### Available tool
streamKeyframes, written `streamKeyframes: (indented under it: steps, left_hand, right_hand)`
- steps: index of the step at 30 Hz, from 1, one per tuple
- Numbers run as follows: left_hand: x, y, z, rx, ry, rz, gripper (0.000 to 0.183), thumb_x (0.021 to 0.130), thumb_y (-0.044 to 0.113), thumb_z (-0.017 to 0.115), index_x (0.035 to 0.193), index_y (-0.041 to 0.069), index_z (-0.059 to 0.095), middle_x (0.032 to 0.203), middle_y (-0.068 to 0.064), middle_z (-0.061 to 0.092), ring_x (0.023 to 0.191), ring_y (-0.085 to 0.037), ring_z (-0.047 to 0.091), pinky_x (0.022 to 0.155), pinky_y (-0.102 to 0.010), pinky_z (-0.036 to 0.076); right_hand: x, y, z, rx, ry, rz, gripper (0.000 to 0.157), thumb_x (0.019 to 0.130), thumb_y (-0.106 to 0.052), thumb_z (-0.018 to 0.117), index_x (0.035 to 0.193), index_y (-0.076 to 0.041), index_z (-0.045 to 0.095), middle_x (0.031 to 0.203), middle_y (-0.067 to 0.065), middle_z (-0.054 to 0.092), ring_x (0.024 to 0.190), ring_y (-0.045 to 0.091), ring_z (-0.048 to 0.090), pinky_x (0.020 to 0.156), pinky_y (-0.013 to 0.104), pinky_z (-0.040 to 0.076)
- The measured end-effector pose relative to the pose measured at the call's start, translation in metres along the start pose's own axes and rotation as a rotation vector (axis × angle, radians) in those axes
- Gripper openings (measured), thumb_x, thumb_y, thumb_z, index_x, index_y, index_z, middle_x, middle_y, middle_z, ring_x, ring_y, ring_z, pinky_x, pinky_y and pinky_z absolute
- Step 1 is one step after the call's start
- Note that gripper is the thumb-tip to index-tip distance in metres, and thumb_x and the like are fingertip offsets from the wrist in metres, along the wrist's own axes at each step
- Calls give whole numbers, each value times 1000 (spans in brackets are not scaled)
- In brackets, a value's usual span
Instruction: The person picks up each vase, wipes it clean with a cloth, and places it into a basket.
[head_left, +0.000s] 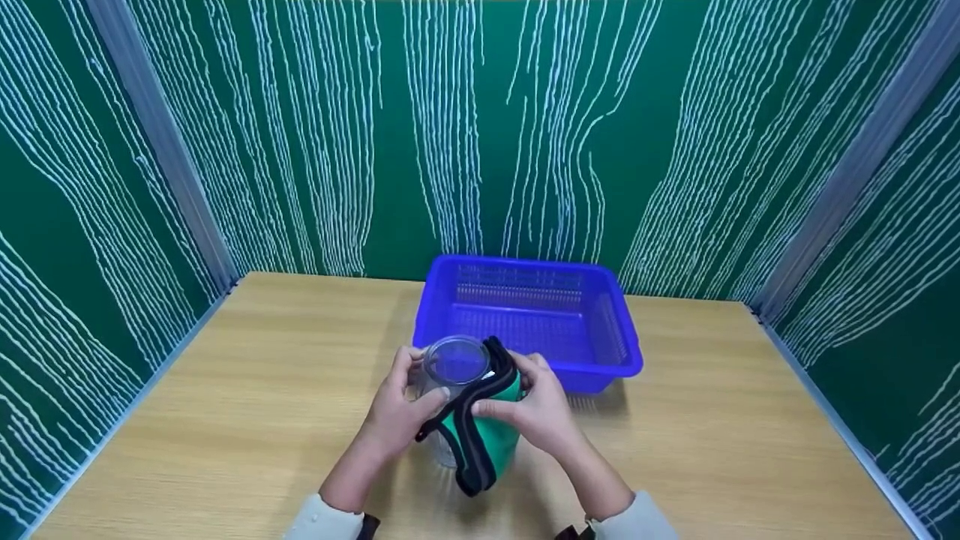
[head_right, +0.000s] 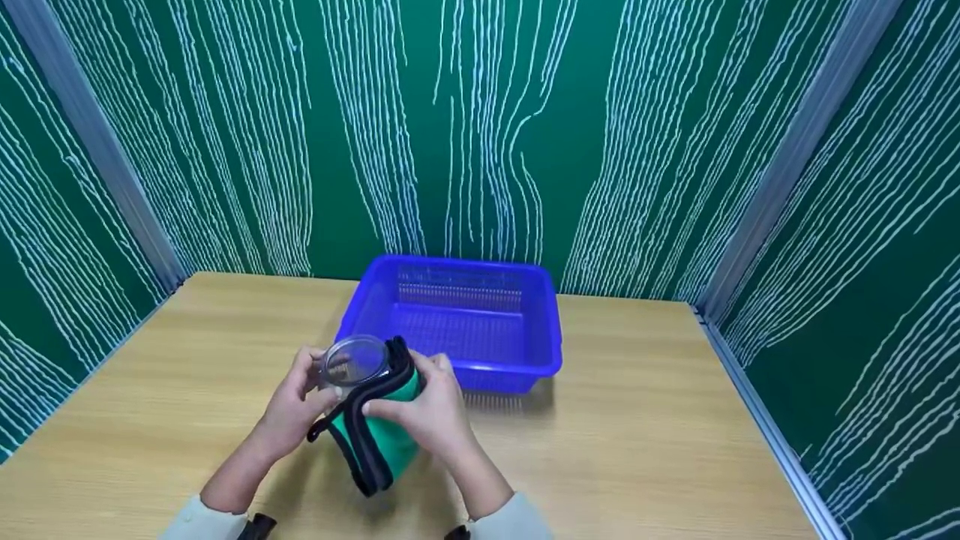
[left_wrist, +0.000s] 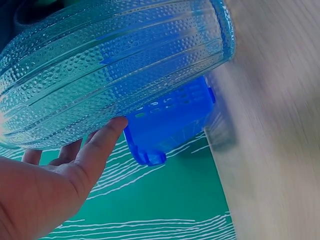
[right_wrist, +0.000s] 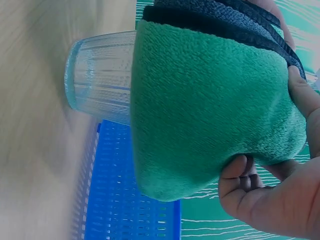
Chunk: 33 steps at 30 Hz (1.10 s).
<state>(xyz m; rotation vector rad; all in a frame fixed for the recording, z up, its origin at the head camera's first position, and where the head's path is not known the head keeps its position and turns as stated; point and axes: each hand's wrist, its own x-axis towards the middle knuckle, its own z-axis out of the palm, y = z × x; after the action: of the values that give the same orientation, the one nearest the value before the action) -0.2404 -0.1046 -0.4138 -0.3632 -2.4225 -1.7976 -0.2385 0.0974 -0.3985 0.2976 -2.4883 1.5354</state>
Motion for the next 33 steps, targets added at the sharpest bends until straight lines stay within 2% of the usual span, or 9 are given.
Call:
streamKeyframes:
  steps: [4,10,13,18,21,24,29,33]
  left_hand:
    - [-1,-1,1,7,10,10,40,76,29,62,108,23,40,114,8,51,107,-14,45,97,-48,31]
    - [-3,-3,1,69,6,89,35,82,24,53,111,20,34,119,9,50,116,-17,46,98,-45,34]
    - [-4,-4,0,101,-10,121,35,85,27,49,115,22,32,123,7,47,119,-17,43,98,-45,34]
    - [-3,-1,-5,136,-87,83,49,87,38,46,130,39,23,134,4,38,124,-20,38,97,-52,31]
    - [-3,-1,-8,144,-110,56,52,86,42,46,131,47,21,137,8,32,126,-22,34,96,-53,32]
    - [-2,-2,-7,155,-94,54,51,85,44,47,130,47,25,136,12,31,127,-19,32,97,-50,32]
    - [-2,-3,-7,158,-87,63,49,85,43,48,129,46,27,135,13,32,126,-18,33,98,-48,33]
    - [-3,6,-8,139,-111,57,48,86,38,48,129,41,29,137,10,31,128,-19,31,99,-49,31]
  right_hand:
    - [-1,0,-2,-51,-27,19,75,44,-53,78,112,-28,57,87,-3,50,83,13,49,75,30,43]
    - [-1,1,-2,-64,-62,30,74,45,-53,78,111,-27,57,88,-1,50,84,14,49,77,31,44]
    - [-1,2,-2,-63,-68,24,75,46,-51,78,112,-24,57,90,0,51,86,15,49,80,34,45]
    - [-2,4,-4,-58,-87,26,75,43,-51,79,110,-25,58,93,-1,52,90,14,49,83,37,44]
    - [-2,5,-4,-59,-105,31,75,42,-51,79,109,-26,58,94,-1,53,91,14,48,83,35,44]
    - [-3,6,-4,-61,-119,43,77,42,-51,80,110,-25,57,96,-1,53,94,14,48,83,34,44]
    - [-2,10,-3,-76,-128,44,82,40,-51,80,114,-23,56,97,-1,53,94,15,47,84,34,43]
    - [-3,15,-1,-69,-131,37,82,39,-49,81,113,-23,57,95,1,52,92,15,47,81,32,44]
